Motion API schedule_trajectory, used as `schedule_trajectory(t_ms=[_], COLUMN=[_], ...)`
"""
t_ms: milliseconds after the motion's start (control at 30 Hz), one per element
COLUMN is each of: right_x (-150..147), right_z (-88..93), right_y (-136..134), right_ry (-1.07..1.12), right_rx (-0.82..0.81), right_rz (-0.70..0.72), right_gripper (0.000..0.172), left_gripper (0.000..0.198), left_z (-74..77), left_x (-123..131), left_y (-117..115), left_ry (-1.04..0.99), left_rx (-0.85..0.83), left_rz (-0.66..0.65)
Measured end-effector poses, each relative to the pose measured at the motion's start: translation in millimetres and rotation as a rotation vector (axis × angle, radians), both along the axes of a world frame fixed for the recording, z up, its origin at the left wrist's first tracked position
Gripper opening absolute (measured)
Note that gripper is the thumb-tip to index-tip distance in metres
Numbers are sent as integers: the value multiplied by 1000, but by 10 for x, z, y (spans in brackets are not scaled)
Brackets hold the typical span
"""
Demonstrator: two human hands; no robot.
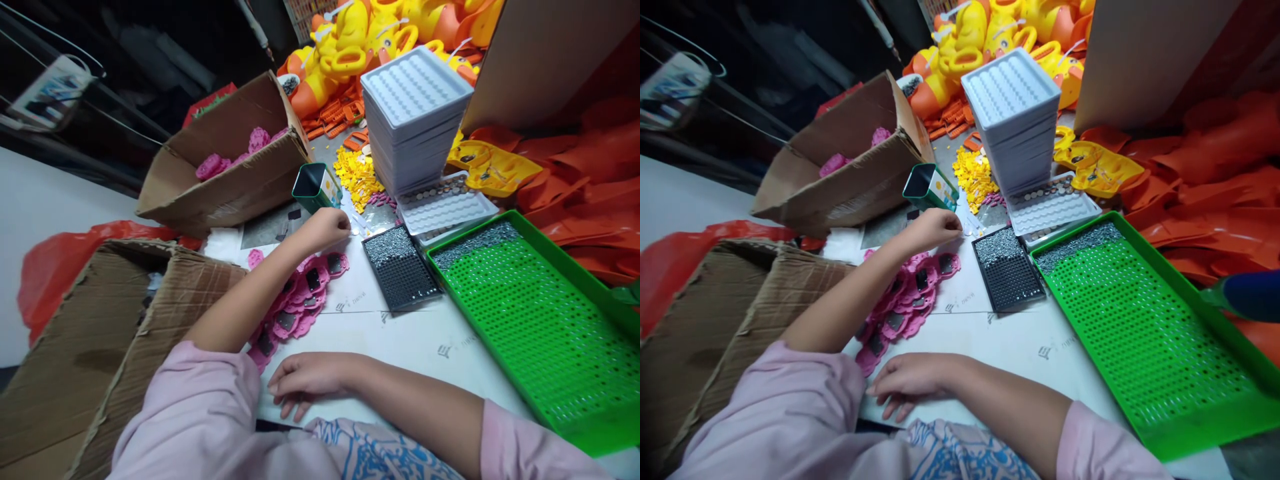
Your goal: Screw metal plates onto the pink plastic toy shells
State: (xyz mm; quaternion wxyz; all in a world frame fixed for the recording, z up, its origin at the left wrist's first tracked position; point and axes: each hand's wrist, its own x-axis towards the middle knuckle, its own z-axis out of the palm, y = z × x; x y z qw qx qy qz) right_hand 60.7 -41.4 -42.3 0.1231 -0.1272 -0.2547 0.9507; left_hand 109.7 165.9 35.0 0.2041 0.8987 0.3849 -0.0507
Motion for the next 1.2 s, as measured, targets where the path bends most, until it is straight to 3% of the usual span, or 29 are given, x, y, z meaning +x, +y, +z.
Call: schedule_trajectory(t_ms=[267,600,867,1033,1200], right_x=[-4,-12,-24,8,9], right_z=[-11,4,12,28,39], right_y=[5,8,-3,20,25], right_ry=[1,-8,7,-1,-12], right_rx=[0,8,10,6,11], right_rz=[2,5,9,5,7], right_gripper=[17,12,10,9,9], left_gripper=[12,16,12,13,14], left_z=[-30,-156,-237,-158,15], left_x=[-4,64,124,130,106], left_y=[-51,-66,15,1,-97], left_ry=[86,54,105,102,-126], left_rx=[-10,281,272,319,167], left_rz=[-107,-326,-408,-407,-317])
